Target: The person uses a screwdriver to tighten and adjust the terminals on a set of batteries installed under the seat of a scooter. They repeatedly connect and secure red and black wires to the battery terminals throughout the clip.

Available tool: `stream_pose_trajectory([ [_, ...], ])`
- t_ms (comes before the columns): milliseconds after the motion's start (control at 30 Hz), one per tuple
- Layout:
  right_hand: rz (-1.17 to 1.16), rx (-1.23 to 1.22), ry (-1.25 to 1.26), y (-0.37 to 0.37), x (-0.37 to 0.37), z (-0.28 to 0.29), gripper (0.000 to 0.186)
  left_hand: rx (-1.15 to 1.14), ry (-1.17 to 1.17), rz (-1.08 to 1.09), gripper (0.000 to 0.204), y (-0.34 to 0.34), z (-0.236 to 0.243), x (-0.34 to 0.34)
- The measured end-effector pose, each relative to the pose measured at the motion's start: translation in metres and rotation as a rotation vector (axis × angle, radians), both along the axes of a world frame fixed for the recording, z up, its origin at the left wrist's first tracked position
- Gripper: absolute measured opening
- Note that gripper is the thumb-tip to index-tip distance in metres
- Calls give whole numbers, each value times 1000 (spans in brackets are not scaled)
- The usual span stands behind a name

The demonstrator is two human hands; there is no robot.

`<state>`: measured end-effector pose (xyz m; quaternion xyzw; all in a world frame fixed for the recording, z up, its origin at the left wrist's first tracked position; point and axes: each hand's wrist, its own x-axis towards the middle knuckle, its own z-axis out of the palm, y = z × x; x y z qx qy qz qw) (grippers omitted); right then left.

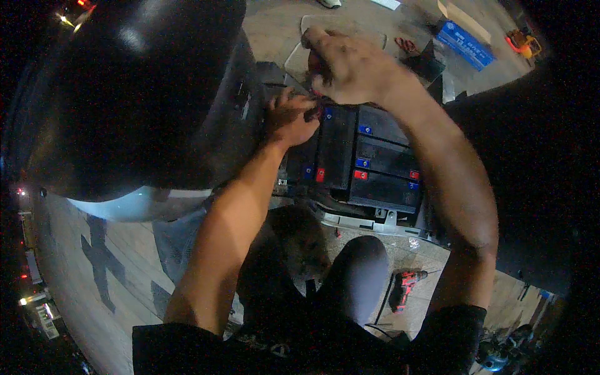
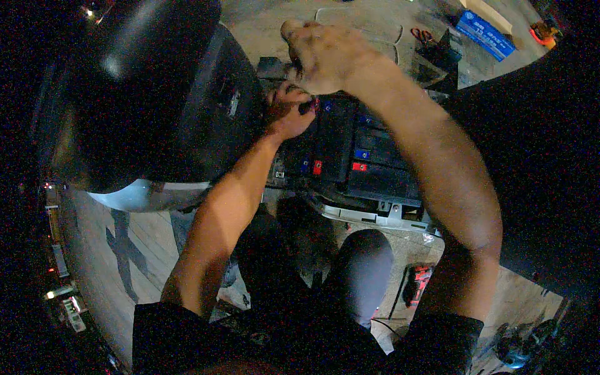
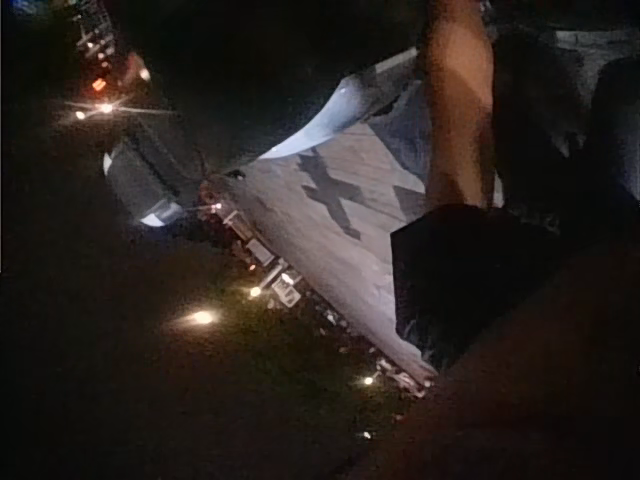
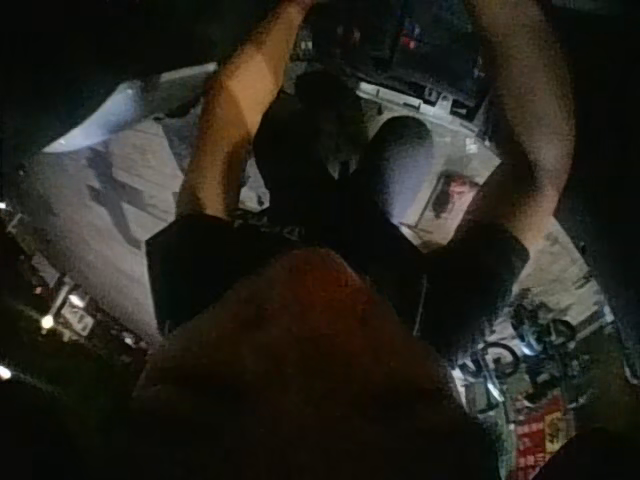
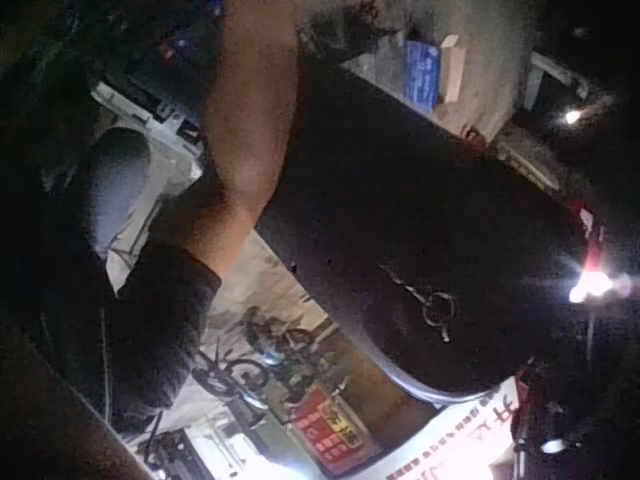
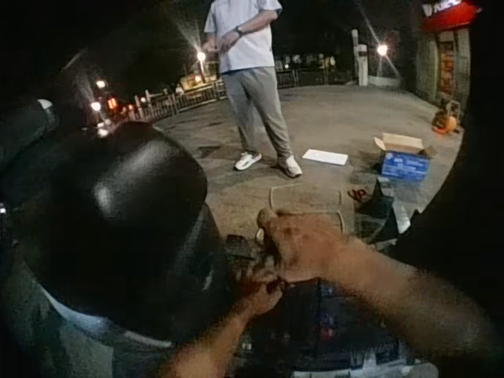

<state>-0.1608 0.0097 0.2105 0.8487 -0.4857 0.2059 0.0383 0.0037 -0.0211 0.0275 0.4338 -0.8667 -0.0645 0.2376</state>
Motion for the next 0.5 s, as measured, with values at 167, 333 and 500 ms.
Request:
stream_pose_trajectory([
  [167,-13,76,85,-3,0,7,41,55,13,-5,29,1,-5,-1],
  [333,-50,18,25,-4,-2,11,39,10,87,-2,29,-13,-11,0],
  [500,-272,162,171,11,6,38,44,-8,84,-68,32,-14,10,-9],
])
